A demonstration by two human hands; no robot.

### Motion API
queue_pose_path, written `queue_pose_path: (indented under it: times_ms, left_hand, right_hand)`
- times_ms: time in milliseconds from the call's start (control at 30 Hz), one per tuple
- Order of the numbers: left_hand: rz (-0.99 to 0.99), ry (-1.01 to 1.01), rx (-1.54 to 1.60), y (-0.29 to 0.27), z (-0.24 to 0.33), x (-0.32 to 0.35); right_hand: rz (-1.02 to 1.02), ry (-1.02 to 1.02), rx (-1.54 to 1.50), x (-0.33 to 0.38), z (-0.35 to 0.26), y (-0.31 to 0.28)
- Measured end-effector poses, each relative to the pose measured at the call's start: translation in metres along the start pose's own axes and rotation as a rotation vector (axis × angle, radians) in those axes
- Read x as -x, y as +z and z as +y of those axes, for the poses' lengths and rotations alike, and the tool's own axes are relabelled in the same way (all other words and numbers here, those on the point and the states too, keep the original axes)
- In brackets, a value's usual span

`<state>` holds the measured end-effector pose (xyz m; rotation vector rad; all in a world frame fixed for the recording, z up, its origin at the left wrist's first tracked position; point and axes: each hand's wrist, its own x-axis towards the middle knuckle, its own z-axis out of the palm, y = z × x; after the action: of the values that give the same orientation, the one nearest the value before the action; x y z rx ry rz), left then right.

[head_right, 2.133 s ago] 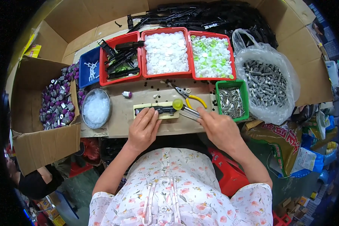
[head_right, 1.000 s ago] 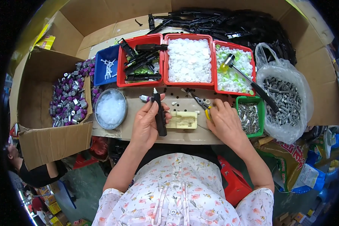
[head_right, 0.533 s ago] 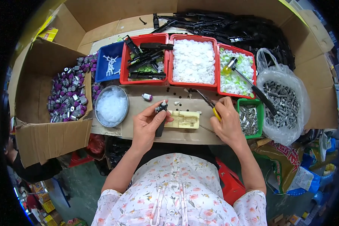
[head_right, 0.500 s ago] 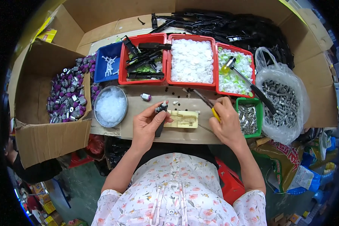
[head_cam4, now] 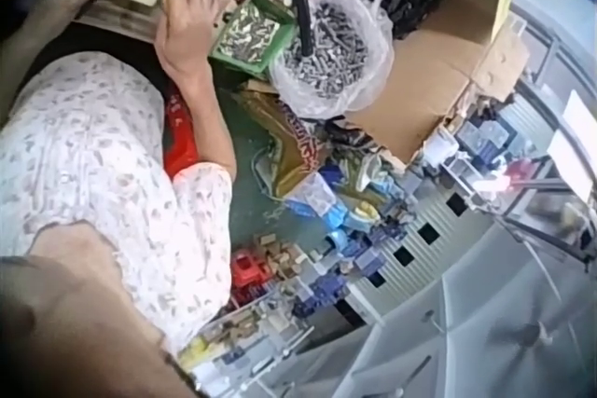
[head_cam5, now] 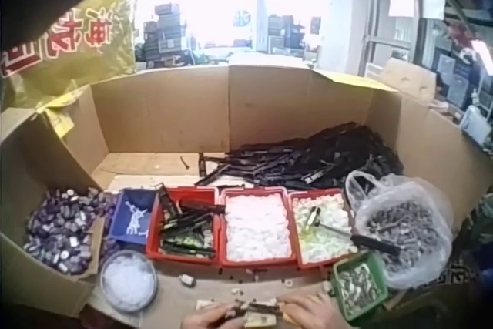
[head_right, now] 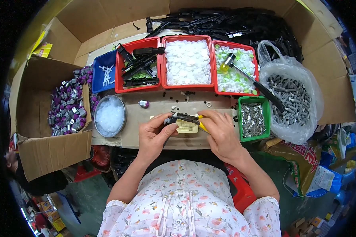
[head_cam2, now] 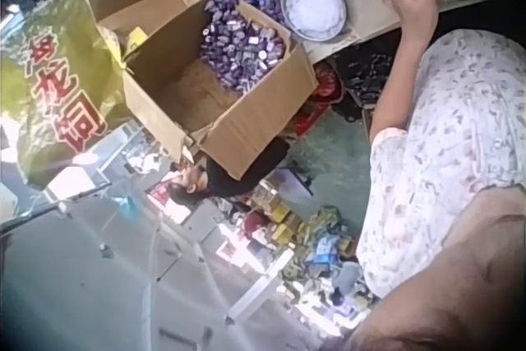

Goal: Assembling small hardware and electrical components manually at a factory workbench.

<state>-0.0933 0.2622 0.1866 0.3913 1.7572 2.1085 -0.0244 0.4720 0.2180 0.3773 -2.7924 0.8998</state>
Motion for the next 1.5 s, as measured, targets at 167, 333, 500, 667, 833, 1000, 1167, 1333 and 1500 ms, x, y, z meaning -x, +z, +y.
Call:
queue_pose_path:
  times_ms: [167, 333, 500, 667, 833, 1000, 1167, 1333, 1500]
  left_hand:
    - [-0.017, -0.017, 0.012, -0.004, 0.001, 0.004]
    - [-0.183, -0.305, 0.193, -0.019, 0.014, 0.009]
    - [-0.516, -0.457, 0.472, -0.026, 0.015, 0.015]
    - [-0.688, -0.476, 0.887, -0.017, 0.005, 0.034]
    - [-0.838, -0.49, 1.035, -0.017, 0.012, 0.044]
    - [-0.532, -0.358, 0.535, -0.047, 0.032, 0.044]
    - [-0.249, 0.068, 0.13, -0.056, 0.023, 0.048]
    - [-0.151, 0.148, 0.038, -0.049, 0.013, 0.047]
    - [-0.081, 0.228, 0.003, -0.047, 0.009, 0.047]
  right_hand:
    - [-0.032, 0.012, -0.091, -0.003, -0.009, 0.001]
    - [-0.125, -0.097, -0.203, -0.007, -0.007, 0.002]
    - [-0.229, -0.11, -0.117, 0.005, -0.014, -0.021]
    - [-0.253, -0.233, -0.147, -0.003, -0.029, -0.032]
    - [-0.256, -0.35, -0.165, -0.009, -0.038, -0.035]
    - [-0.309, -0.357, -0.055, -0.027, -0.037, -0.021]
    - [-0.217, -0.344, 0.084, -0.033, -0.048, -0.015]
    - [-0.282, -0.243, 0.236, -0.022, -0.048, -0.012]
    - [-0.27, -0.239, 0.313, -0.021, -0.049, -0.012]
